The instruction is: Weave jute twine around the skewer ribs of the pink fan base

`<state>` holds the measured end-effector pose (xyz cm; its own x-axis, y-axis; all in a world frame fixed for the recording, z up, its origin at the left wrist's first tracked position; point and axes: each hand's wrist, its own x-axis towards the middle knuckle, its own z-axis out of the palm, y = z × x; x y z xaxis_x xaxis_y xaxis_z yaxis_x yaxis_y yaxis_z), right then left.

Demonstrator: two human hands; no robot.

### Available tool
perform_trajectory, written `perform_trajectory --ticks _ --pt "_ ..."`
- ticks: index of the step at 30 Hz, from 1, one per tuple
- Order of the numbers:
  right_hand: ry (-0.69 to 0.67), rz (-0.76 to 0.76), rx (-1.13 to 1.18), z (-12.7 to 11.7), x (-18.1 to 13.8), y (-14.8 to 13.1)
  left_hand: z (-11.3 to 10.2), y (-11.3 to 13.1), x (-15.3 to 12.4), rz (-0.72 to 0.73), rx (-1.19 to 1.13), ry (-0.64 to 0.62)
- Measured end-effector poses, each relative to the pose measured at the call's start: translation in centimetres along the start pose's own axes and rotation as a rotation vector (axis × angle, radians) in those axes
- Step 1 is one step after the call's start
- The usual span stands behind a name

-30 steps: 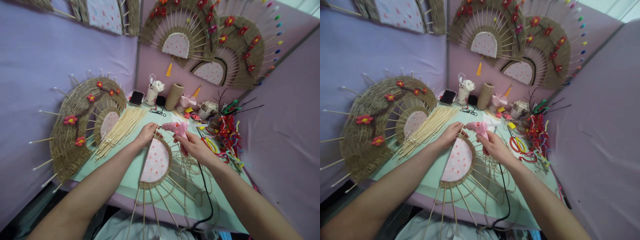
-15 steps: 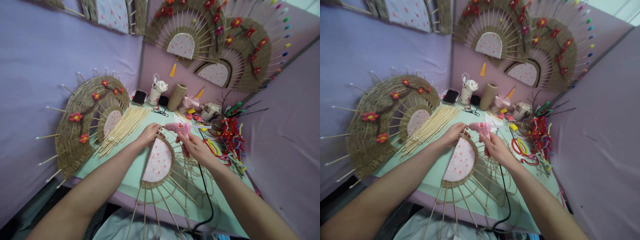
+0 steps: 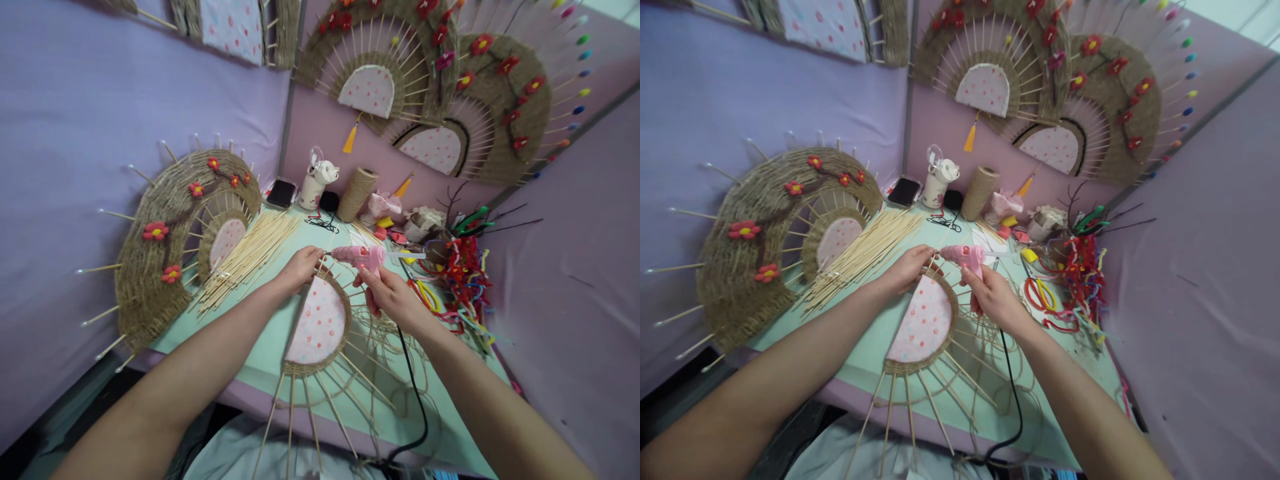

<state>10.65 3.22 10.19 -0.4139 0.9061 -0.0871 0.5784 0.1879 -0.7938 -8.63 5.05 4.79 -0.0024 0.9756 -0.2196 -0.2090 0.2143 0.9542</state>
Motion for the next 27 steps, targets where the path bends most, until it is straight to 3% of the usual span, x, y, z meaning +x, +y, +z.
perform_trajectory --ticks 21,27 --pt "-0.003 0.017 0.000 0.2 0.1 0.5 0.2 0.0 -0.1 -0.008 0.008 0.015" --pt "0.021 0.042 0.021 -1.1 -2.0 -0.6 0.1 0.1 -0.2 -0.021 0.011 0.027"
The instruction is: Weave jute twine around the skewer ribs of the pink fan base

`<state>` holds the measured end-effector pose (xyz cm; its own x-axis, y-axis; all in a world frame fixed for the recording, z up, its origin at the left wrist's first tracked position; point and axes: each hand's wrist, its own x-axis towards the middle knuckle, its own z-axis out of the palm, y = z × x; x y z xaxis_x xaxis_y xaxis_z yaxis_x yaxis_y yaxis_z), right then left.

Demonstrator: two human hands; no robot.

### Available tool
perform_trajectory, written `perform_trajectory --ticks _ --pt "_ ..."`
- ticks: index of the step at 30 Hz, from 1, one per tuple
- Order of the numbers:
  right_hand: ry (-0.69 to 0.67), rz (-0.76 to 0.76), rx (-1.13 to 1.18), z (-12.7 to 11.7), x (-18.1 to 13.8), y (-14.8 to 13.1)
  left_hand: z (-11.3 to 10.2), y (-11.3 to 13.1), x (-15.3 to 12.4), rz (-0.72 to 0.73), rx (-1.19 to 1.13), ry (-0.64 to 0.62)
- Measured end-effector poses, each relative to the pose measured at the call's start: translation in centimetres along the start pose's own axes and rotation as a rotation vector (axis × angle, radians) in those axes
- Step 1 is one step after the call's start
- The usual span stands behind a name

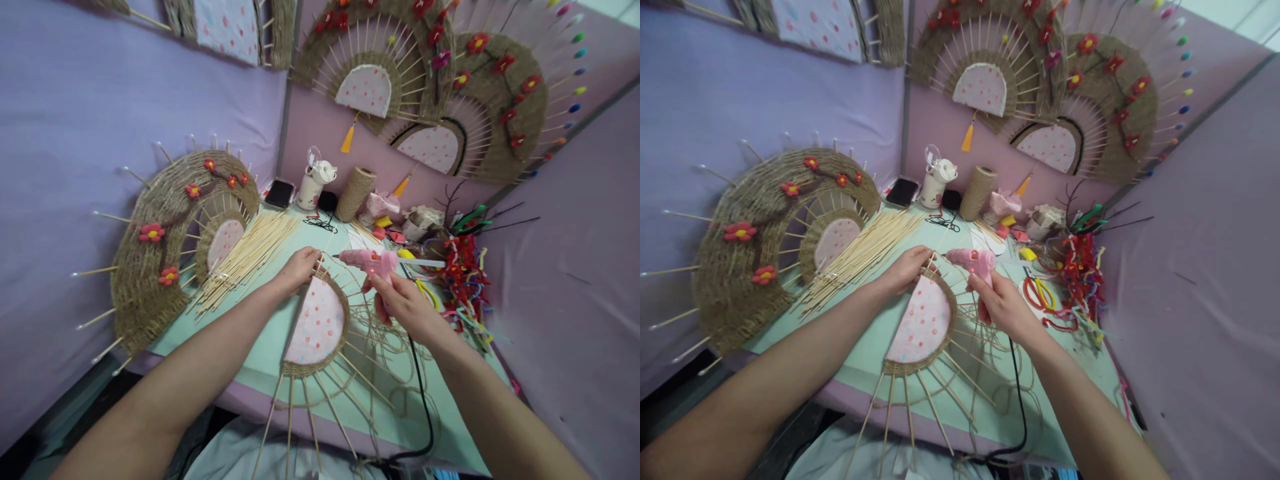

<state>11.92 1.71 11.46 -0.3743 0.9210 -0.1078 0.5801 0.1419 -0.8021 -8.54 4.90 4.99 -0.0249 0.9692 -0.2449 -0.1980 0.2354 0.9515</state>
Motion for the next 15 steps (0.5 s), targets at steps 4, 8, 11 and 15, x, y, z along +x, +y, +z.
perform_trajectory --ticks 4,8,11,15 --pt "0.189 -0.001 0.004 -3.3 -3.2 1.4 0.0 0.0 0.1 -0.006 0.002 -0.001" --pt "0.448 0.136 -0.195 -7.3 -6.6 6.5 0.0 0.0 0.2 -0.007 0.007 -0.014" --pt "0.511 0.207 -0.448 -9.3 -9.2 11.5 0.0 -0.2 0.5 0.001 0.015 -0.016" --pt "0.502 0.261 -0.738 -9.0 -12.1 17.1 0.1 -0.3 0.8 -0.004 0.026 -0.020"
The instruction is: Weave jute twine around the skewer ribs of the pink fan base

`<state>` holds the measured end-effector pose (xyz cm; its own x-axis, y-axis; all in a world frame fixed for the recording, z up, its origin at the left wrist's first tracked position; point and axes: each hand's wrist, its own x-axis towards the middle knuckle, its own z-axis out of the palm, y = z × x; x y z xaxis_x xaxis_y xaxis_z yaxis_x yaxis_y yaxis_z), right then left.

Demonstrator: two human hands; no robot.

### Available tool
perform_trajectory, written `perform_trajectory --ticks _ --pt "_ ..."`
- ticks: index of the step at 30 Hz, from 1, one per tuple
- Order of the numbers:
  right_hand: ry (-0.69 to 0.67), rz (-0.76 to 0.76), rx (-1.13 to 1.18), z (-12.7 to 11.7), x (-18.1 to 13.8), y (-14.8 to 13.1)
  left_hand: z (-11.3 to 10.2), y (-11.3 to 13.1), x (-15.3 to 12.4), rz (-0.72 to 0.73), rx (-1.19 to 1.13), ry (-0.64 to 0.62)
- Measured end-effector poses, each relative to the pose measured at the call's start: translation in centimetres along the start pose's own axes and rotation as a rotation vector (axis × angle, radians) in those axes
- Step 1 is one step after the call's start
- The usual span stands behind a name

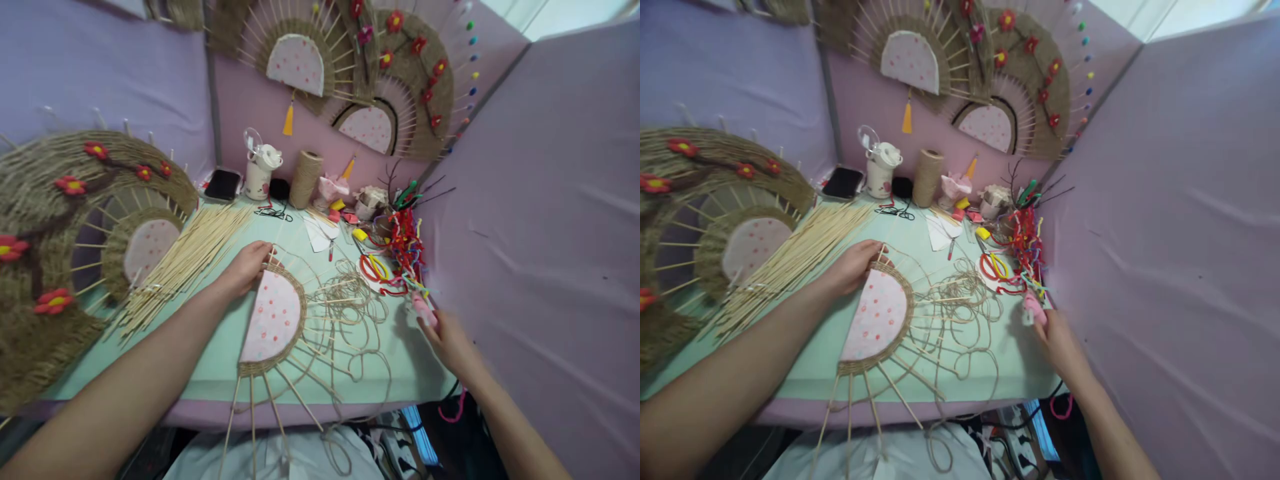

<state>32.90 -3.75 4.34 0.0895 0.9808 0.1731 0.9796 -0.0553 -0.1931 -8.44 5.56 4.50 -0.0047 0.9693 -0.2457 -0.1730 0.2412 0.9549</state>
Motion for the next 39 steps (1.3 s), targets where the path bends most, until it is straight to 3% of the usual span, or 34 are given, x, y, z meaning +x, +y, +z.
perform_trajectory --ticks 5,8,10,13,16,19,22,28,33,39 --pt "-0.121 0.138 -0.298 2.7 -2.6 1.5 0.2 0.1 -0.2 -0.010 -0.005 0.006" --pt "-0.112 0.068 -0.387 2.4 -2.6 1.1 0.3 0.1 -0.4 -0.018 -0.015 0.011" --pt "-0.030 -0.006 -0.371 1.6 -2.0 0.0 0.3 0.0 -0.3 -0.017 -0.023 0.004" --pt "0.086 -0.179 -0.101 0.3 -1.0 -3.5 0.2 -0.2 -0.3 -0.019 -0.034 0.001" --pt "0.007 -0.281 0.230 -0.2 0.2 -8.1 0.0 -0.2 -0.4 -0.018 -0.036 -0.010" --pt "-0.070 -0.291 0.443 0.5 2.0 -11.9 -0.1 0.1 -0.7 -0.033 -0.050 -0.039" --pt "-0.067 -0.251 0.610 1.5 4.4 -13.7 -0.3 0.4 -1.2 -0.059 -0.061 -0.118" --pt "-0.031 -0.135 0.790 3.0 7.0 -13.7 -0.7 0.2 -1.7 -0.041 0.027 -0.250" --pt "-0.043 -0.050 0.932 3.4 6.6 -12.8 -0.2 -0.7 -1.5 -0.069 0.055 -0.160" --pt "-0.038 0.011 1.055 4.1 6.4 -11.8 0.2 -1.8 -1.2 -0.006 0.173 -0.053"
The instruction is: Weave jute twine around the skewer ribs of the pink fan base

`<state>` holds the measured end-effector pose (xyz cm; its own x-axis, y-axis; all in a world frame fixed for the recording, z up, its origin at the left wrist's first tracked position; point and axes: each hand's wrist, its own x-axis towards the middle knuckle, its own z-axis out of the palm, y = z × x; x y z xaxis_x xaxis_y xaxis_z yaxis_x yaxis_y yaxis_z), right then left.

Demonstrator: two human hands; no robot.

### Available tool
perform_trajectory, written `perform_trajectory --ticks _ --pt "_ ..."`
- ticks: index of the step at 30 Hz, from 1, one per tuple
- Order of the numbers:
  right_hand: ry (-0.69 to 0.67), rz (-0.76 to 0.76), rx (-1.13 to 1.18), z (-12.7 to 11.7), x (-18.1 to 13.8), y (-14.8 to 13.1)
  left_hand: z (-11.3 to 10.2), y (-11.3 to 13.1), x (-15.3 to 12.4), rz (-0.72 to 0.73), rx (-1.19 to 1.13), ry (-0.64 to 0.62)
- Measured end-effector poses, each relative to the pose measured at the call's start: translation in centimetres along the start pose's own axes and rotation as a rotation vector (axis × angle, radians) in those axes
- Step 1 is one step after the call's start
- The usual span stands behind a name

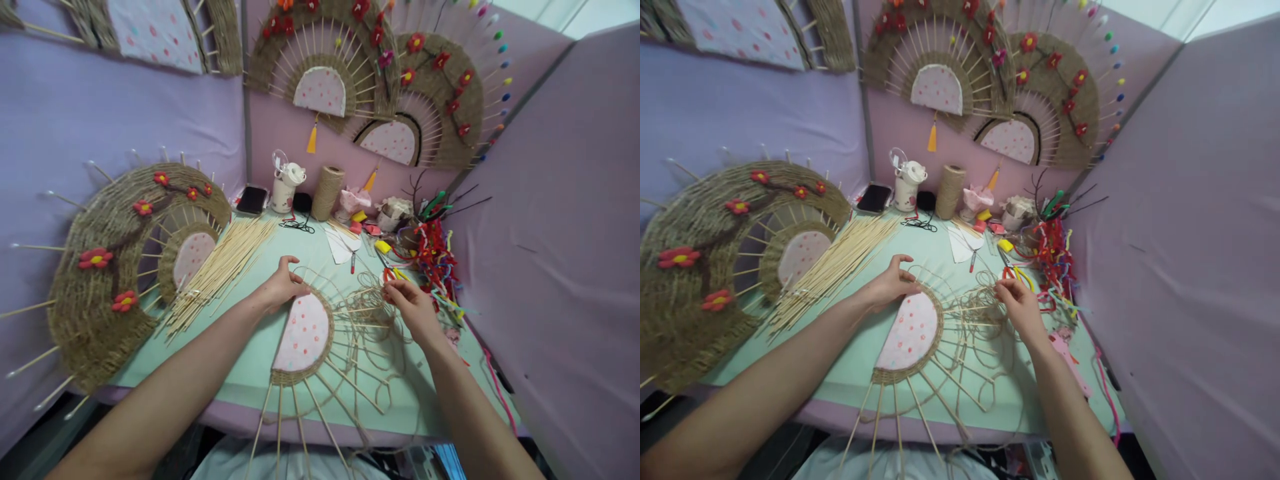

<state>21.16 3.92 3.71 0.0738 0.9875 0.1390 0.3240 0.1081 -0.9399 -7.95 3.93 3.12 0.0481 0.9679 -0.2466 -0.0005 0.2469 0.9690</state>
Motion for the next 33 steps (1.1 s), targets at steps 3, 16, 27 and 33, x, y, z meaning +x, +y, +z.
perform_trajectory --ticks 3,16,27,33 --pt "-0.008 0.013 0.032 0.0 0.0 0.6 0.0 -0.3 0.1 -0.014 0.033 -0.040" --pt "0.150 -0.038 0.344 2.4 2.6 -1.1 -1.9 2.2 1.3 0.084 -0.533 0.073" --pt "-0.355 0.009 0.494 12.2 2.8 -3.3 0.9 2.3 -1.6 0.053 -0.581 -0.236" --pt "-0.349 0.125 0.648 12.2 1.7 -4.0 1.1 2.6 -2.3 0.022 -0.581 -0.293"
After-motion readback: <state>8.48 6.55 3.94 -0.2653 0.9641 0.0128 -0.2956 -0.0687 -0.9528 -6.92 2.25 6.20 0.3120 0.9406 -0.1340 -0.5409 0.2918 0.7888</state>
